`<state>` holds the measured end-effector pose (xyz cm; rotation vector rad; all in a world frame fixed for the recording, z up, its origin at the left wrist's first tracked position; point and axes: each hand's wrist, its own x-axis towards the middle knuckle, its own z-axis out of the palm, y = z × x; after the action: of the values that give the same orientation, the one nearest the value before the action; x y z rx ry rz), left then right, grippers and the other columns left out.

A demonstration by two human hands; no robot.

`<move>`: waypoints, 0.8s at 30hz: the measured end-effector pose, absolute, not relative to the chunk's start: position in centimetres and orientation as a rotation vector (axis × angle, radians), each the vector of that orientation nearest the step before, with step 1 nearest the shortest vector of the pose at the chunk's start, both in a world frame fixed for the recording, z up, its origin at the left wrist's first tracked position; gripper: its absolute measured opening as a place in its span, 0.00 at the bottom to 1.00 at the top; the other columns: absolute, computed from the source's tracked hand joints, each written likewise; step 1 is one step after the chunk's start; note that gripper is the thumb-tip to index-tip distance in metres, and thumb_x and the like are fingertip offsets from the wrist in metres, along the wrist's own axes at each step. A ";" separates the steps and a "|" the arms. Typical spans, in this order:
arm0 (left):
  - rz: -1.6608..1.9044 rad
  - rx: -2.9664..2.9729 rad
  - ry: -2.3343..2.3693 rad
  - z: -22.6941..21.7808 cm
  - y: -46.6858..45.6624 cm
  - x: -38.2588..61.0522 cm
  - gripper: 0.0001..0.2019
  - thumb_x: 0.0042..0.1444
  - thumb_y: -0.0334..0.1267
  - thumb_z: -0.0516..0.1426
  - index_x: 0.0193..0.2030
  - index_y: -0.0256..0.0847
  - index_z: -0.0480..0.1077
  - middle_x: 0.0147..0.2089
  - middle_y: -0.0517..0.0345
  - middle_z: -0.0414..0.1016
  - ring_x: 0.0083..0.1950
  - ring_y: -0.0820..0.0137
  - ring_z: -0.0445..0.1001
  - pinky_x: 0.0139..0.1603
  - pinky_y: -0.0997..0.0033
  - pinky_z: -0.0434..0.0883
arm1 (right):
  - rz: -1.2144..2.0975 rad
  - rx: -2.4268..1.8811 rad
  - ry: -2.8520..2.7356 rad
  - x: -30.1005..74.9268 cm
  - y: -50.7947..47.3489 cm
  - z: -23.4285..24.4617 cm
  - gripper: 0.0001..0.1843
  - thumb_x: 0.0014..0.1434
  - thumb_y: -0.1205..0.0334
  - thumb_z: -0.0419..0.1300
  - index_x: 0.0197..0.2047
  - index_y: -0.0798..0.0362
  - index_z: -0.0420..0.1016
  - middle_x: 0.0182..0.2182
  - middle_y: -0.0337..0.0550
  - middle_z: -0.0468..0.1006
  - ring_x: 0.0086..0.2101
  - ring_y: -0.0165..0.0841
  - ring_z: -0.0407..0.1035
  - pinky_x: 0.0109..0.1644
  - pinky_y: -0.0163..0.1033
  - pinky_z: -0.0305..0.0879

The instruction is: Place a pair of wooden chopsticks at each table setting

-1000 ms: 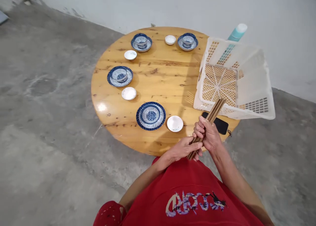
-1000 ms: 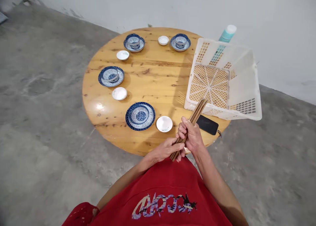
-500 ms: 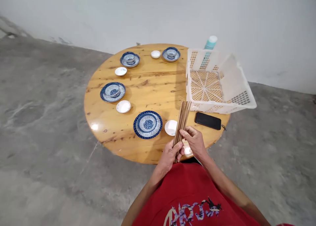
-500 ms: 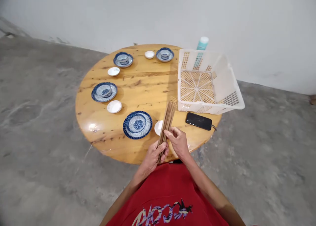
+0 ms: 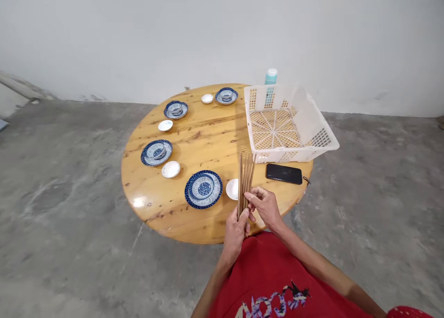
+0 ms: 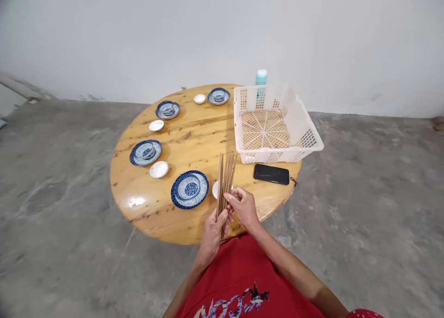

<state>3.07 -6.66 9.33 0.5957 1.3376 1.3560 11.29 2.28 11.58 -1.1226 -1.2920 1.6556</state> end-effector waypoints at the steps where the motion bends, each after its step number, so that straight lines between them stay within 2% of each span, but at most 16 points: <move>1: 1.363 0.585 1.342 9.4 -6.7 3.4 0.21 0.58 0.57 0.57 0.43 0.38 0.68 0.30 0.63 0.70 0.18 0.82 0.56 0.17 0.80 0.53 | 1.681 -1.117 -1.276 11.5 2.2 11.6 0.18 0.50 0.48 0.68 0.26 0.52 0.69 0.17 0.33 0.70 0.17 0.27 0.63 0.20 0.33 0.61; 5: 1.381 0.542 1.380 9.4 -6.8 4.6 0.22 0.57 0.58 0.58 0.41 0.38 0.68 0.30 0.63 0.70 0.18 0.83 0.56 0.17 0.80 0.53 | 1.766 -1.113 -1.199 12.4 2.1 11.4 0.19 0.49 0.46 0.67 0.27 0.51 0.68 0.16 0.32 0.70 0.14 0.27 0.61 0.13 0.32 0.54; 10: 1.390 0.521 1.410 9.5 -6.8 5.7 0.22 0.55 0.57 0.59 0.40 0.37 0.69 0.29 0.63 0.70 0.17 0.83 0.56 0.16 0.80 0.52 | 1.747 -1.109 -1.218 13.4 2.3 10.9 0.20 0.49 0.47 0.67 0.24 0.50 0.63 0.15 0.32 0.69 0.13 0.27 0.61 0.14 0.31 0.55; 15: 1.421 0.520 1.418 9.8 -6.9 6.5 0.22 0.53 0.57 0.61 0.40 0.37 0.69 0.28 0.65 0.69 0.16 0.84 0.54 0.14 0.80 0.50 | 1.752 -1.087 -1.269 14.0 2.4 10.9 0.19 0.50 0.47 0.67 0.24 0.51 0.66 0.15 0.33 0.69 0.14 0.27 0.62 0.15 0.32 0.56; 24: 1.509 0.482 1.398 9.5 -7.4 7.4 0.20 0.55 0.53 0.61 0.43 0.37 0.68 0.35 0.58 0.74 0.20 0.81 0.65 0.16 0.82 0.56 | 1.791 -1.052 -1.230 15.0 2.3 11.1 0.20 0.50 0.46 0.66 0.23 0.50 0.64 0.13 0.31 0.68 0.13 0.27 0.62 0.15 0.32 0.57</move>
<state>7.35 -7.42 9.45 0.4815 1.3979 1.5085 15.03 2.32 11.06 -1.0524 -1.2303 1.7909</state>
